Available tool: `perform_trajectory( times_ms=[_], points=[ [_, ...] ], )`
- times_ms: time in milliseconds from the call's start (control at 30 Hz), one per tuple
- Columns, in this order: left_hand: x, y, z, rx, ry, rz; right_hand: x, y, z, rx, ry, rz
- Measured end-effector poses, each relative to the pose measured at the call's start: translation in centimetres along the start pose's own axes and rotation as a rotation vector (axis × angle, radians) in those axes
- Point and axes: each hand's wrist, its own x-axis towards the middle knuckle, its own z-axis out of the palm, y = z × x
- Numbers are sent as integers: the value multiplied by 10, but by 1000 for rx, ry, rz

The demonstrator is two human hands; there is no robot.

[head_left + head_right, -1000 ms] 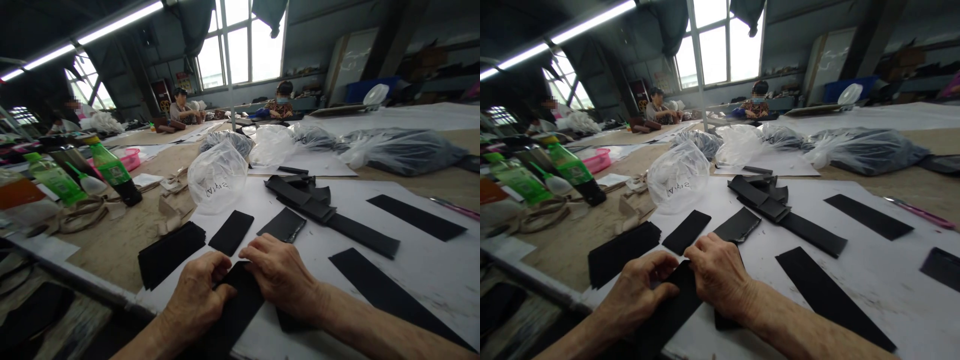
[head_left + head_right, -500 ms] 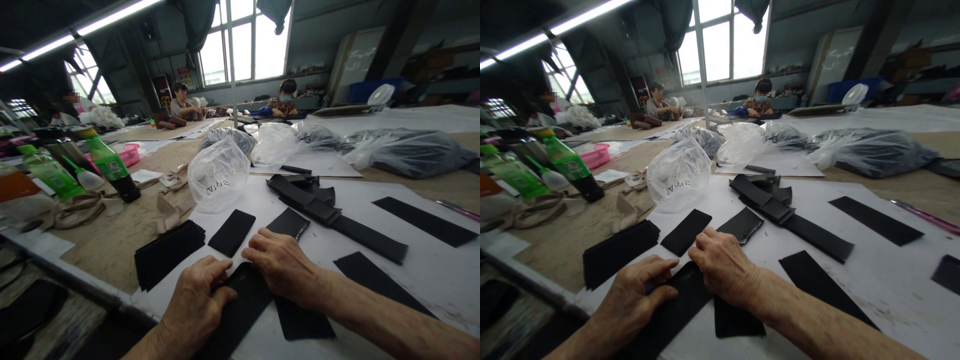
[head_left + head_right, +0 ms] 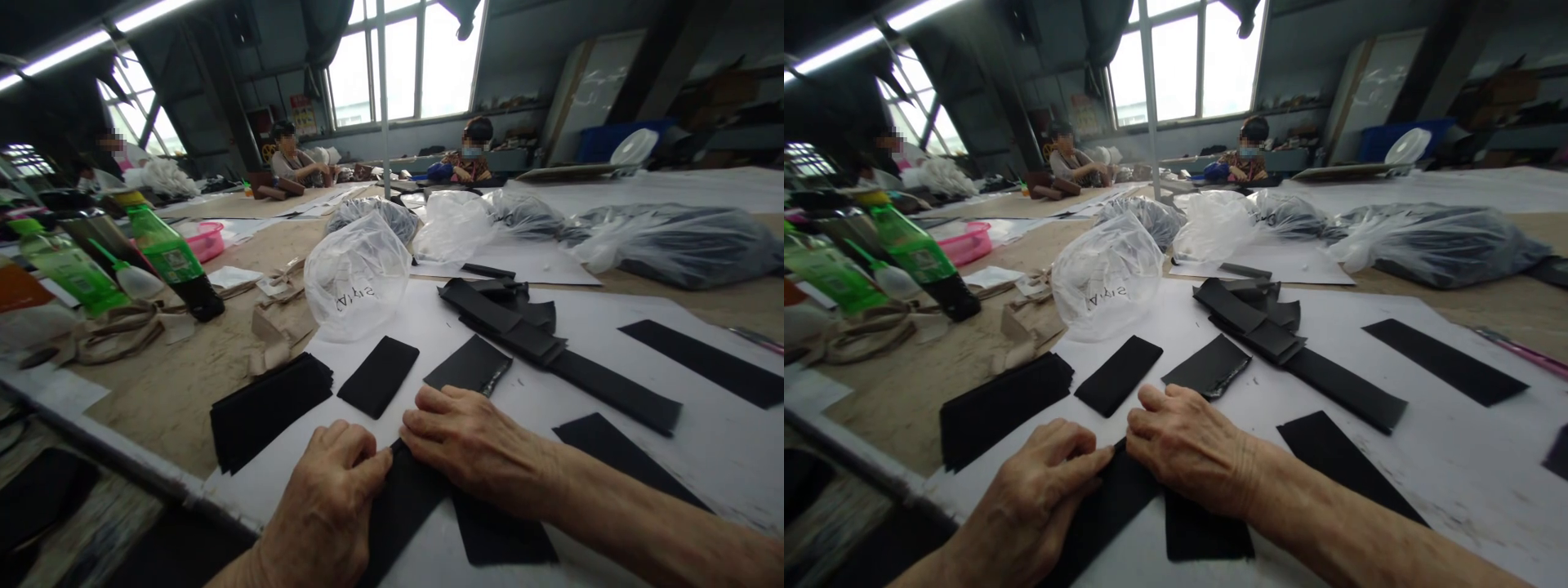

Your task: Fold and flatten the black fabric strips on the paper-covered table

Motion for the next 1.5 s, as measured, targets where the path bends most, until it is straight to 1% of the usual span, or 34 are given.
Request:
perform_trajectory(
  times_ms=[100, 233, 300, 367, 433, 500, 533, 567, 600, 633, 667, 733, 800, 867, 933, 1067, 1133, 1233, 1400, 1500],
  points=[
    [-1, -1, 2, 24, -12, 40, -1, -2, -2, -64, -9, -33],
    [-1, 0, 3, 66, -15, 73, -2, -7, 2, -106, -23, -61],
    [-1, 1, 2, 80, -26, 77, -2, -8, 3, -77, -7, -26],
    [0, 3, -1, 93, -42, 65, -2, -5, 3, 14, 23, 44],
    [0, 3, -3, 98, -52, 46, -2, 2, 1, 143, 116, 173],
    [1, 3, -4, 94, -46, 33, -1, 8, -2, 234, 266, 321],
    [1, 3, -4, 92, -42, 30, 0, 9, -3, 253, 340, 367],
    [1, 3, -4, 91, -40, 30, 1, 8, -5, 258, 389, 379],
    [1, 3, -4, 92, -39, 32, 2, 5, -6, 256, 401, 350],
    [1, 3, -3, 93, -41, 33, 3, 1, -6, 252, 377, 295],
    [1, 4, -3, 93, -46, 33, 4, -5, -7, 248, 322, 234],
    [2, 5, -3, 88, -63, 26, 7, -17, -6, 216, 167, 131],
    [2, 5, -4, 81, -79, 19, 8, -28, -4, 153, 33, 73],
    [0, 4, -5, 74, -64, 25, 8, -33, -3, 104, -27, 44],
    [-5, 2, -8, 67, -6, 52, 7, -35, -3, 120, -39, 62],
    [-25, -3, -18, 98, 198, 125, 4, -33, 0, 197, -53, 112],
    [-35, -5, -22, 129, 247, 121, 4, -33, 4, 198, -46, 111],
    [-43, -4, -21, 174, 267, 103, 4, -35, 8, 205, -41, 119],
    [-44, -4, -13, 239, 278, 170, 1, -39, 7, 123, -78, 148],
    [-45, -5, -12, 269, 255, 191, -3, -43, 10, 52, -30, 129]
  ],
)
